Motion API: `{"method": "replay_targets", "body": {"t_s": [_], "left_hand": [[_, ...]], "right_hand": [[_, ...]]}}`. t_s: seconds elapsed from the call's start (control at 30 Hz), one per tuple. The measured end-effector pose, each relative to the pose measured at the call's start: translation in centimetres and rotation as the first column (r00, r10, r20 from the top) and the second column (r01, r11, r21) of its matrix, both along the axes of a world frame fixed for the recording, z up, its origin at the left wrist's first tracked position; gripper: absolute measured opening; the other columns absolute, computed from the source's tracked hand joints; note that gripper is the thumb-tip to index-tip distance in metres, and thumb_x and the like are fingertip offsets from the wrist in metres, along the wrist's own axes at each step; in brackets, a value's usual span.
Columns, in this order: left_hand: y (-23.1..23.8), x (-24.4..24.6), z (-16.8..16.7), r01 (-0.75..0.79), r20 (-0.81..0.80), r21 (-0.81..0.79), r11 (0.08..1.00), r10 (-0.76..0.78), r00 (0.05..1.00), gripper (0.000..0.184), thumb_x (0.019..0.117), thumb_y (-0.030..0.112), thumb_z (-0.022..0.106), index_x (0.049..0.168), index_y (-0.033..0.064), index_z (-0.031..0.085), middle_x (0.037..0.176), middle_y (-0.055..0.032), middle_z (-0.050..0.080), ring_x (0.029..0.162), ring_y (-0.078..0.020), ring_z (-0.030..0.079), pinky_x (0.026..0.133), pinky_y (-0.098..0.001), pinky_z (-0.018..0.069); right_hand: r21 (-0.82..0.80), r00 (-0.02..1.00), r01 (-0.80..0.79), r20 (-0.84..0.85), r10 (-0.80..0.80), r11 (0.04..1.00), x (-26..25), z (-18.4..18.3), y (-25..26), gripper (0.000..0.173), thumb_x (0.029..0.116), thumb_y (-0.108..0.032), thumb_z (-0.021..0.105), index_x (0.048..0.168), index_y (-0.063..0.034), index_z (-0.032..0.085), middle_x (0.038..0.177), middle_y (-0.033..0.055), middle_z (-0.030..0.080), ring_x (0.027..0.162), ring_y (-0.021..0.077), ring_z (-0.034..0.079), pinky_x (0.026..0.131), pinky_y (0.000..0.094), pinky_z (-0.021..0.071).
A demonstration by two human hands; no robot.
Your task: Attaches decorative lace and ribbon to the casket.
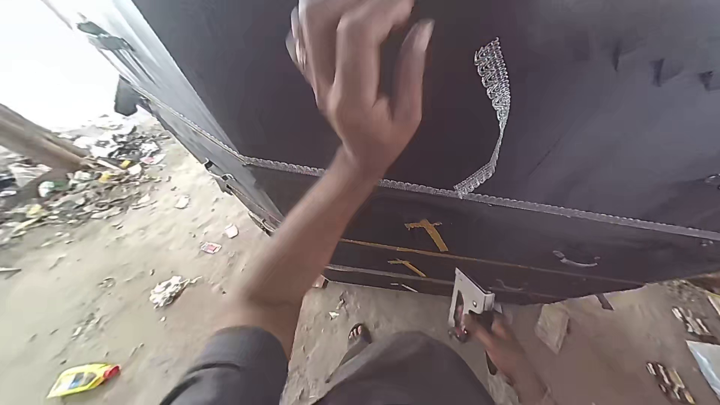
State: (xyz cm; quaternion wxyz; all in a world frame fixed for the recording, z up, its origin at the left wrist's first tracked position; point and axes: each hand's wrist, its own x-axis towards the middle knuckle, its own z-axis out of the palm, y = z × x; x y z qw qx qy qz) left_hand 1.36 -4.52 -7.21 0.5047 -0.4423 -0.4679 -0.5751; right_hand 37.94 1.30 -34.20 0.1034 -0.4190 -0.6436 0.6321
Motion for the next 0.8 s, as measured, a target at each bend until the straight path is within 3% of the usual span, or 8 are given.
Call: {"method": "replay_targets", "body": {"t_s": [0.1,0.17,0.3,0.43,0.53,0.67,0.7,0.8], "left_hand": [[0.8,4.7,-6.3,0.374,0.463,-0.306,0.875,-0.207,0.862,0.031,0.097,0.022,0.071,0.114,-0.0033,0.065,0.098,-0.0093,0.07,0.083,-0.0126,0.068,0.072,-0.0298,0.0607],[2.7,7.0,-9.6,0.479,0.626,-0.457,0.75,-0.112,0.772,0.047,0.0915,0.038,0.078,0.121,0.0035,0.066,0.102,-0.0083,0.073,0.085,-0.0153,0.071,0.072,-0.0332,0.0613],[5.8,9.3,-11.2,0.357,0.582,-0.628,0.692,0.113,0.805,0.059,0.0845,0.054,0.079,0.118,0.0059,0.072,0.105,-0.0074,0.075,0.093,-0.0194,0.073,0.081,-0.0422,0.0622],[6.9,10.4,-10.2,0.338,0.567,-0.679,0.652,0.173,0.805,0.031,0.0955,0.035,0.073,0.112,0.0094,0.074,0.101,-0.0054,0.076,0.087,-0.018,0.074,0.078,-0.0445,0.0624],[7.6,11.0,-10.3,0.559,0.742,-0.53,0.638,0.03,0.669,0.012,0.0973,0.018,0.068,0.1,0.0076,0.074,0.084,-0.0046,0.074,0.07,-0.0148,0.07,0.063,-0.0385,0.0593],[8.8,11.7,-11.0,0.873,0.942,0.013,0.487,-0.299,0.153,0.007,0.0964,0.008,0.069,0.097,0.0003,0.069,0.084,-0.0095,0.072,0.071,-0.0175,0.07,0.07,-0.0352,0.0626],[9.1,11.8,-11.1,0.854,0.94,-0.011,0.52,-0.286,0.186,0.009,0.0965,0.01,0.07,0.098,0.0006,0.07,0.085,-0.0091,0.074,0.072,-0.0177,0.072,0.071,-0.0355,0.0635],[10.0,11.8,-12.2,0.639,0.845,-0.334,0.692,-0.081,0.529,0.014,0.0962,0.021,0.073,0.097,0.0062,0.073,0.082,-0.0031,0.076,0.069,-0.0127,0.073,0.065,-0.033,0.0621]], "right_hand": [[0.219,0.989,0.011,0.142,-0.043,0.976,1.7,-3.1,0.8,0.051,0.0875,-0.038,0.072,0.117,0.0027,0.065,0.091,0.0101,0.073,0.081,0.0196,0.072,0.079,0.0429,0.0621],[0.254,0.972,0.001,0.228,-0.061,0.967,3.2,-4.2,1.2,0.054,0.0884,-0.042,0.07,0.117,0.0036,0.065,0.091,0.0128,0.071,0.083,0.0231,0.07,0.081,0.0476,0.0592],[0.196,0.959,0.021,0.274,-0.075,0.98,4.8,-5.2,1.9,0.048,0.0876,-0.045,0.072,0.103,0.0002,0.068,0.08,0.0091,0.07,0.072,0.0216,0.069,0.071,0.0474,0.0585],[0.079,0.977,0.081,0.19,-0.095,0.994,5.2,-6.0,1.3,0.032,0.0904,-0.034,0.071,0.092,-0.0022,0.066,0.07,0.004,0.064,0.06,0.0159,0.063,0.059,0.0386,0.0554],[0.035,0.986,0.103,0.129,-0.107,0.994,5.6,-7.2,1.3,0.033,0.0886,-0.033,0.071,0.098,-0.0015,0.066,0.072,0.0045,0.066,0.063,0.0165,0.066,0.062,0.0395,0.0578],[0.045,0.99,0.109,0.085,-0.113,0.993,5.7,-8.0,2.1,0.032,0.0861,-0.032,0.073,0.096,-0.002,0.066,0.07,0.0027,0.064,0.061,0.0138,0.064,0.062,0.0369,0.0572],[0.058,0.988,0.103,0.107,-0.109,0.993,5.8,-8.1,2.4,0.033,0.0856,-0.033,0.073,0.096,-0.0018,0.066,0.07,0.0027,0.063,0.061,0.0138,0.062,0.062,0.0376,0.0564],[0.06,0.982,0.091,0.163,-0.1,0.994,5.8,-7.9,3.2,0.037,0.0863,-0.033,0.074,0.1,0.0008,0.066,0.073,0.0062,0.063,0.064,0.0174,0.061,0.064,0.0424,0.0546]]}}
